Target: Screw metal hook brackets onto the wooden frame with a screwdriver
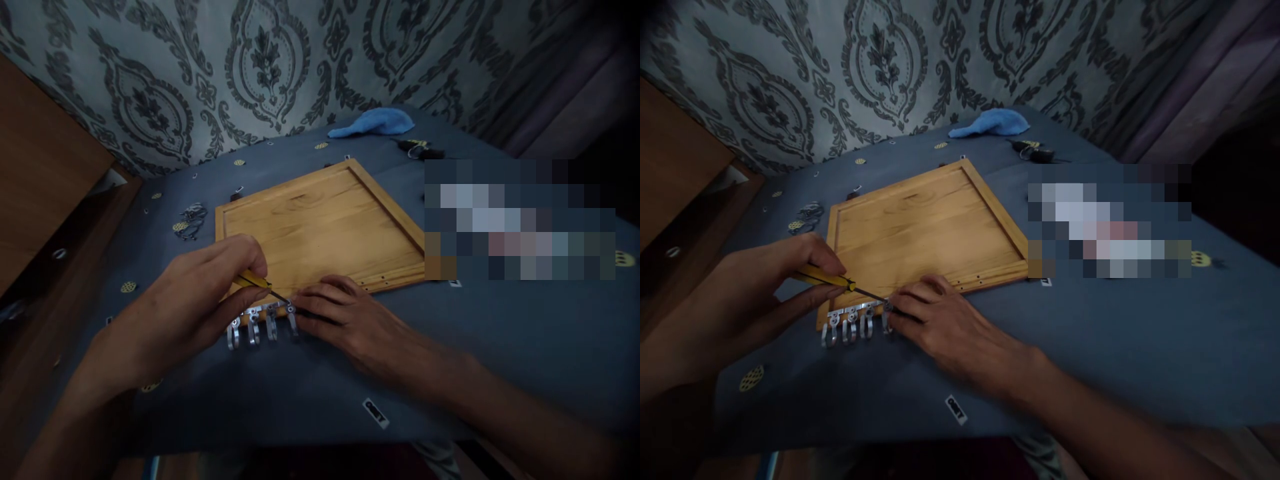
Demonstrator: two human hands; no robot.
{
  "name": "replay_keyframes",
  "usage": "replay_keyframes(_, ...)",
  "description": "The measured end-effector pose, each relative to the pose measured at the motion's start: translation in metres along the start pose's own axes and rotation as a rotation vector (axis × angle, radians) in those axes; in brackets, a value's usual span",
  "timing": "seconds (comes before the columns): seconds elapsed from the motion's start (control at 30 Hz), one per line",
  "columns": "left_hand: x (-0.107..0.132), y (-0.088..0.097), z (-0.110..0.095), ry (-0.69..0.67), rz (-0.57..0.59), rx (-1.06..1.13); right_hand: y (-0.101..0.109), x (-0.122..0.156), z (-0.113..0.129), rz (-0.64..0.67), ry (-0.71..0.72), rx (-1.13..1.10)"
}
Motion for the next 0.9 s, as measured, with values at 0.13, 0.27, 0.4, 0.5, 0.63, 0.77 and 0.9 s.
replay_keyframes(0.13,-0.001,0.0,-0.004,0.002,-0.006,-0.001,-0.001,0.001,0.0,0.021,-0.003,-0.005)
replay_keyframes(0.27,-0.004,-0.002,-0.009,-0.015,0.003,-0.007,0.0,0.0,0.001,0.012,-0.005,-0.01)
replay_keyframes(0.4,-0.009,-0.002,-0.012,-0.114,0.034,0.006,0.0,0.0,0.001,0.019,0.001,-0.022)
replay_keyframes(0.5,-0.014,-0.001,-0.011,-0.192,0.046,0.018,0.0,0.0,0.001,0.007,0.007,-0.011)
replay_keyframes(0.63,-0.02,0.001,-0.008,-0.262,0.084,0.056,-0.001,0.0,0.0,0.012,0.001,0.01)
replay_keyframes(0.77,-0.026,0.002,-0.005,-0.289,0.141,0.086,0.0,0.0,0.0,-0.009,0.02,0.01)
replay_keyframes(0.9,-0.029,0.003,-0.002,-0.263,0.184,0.094,0.0,0.0,0.0,0.005,0.019,0.0)
Point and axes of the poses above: each hand's wrist, its own x-axis away from the middle knuckle, its own y-axis out of the back of the hand, z = x × y, the point moved 5 cm from there along -x, towards the middle knuckle, and after that the axes turned 3 degrees about -y, right-handed, at the moved point
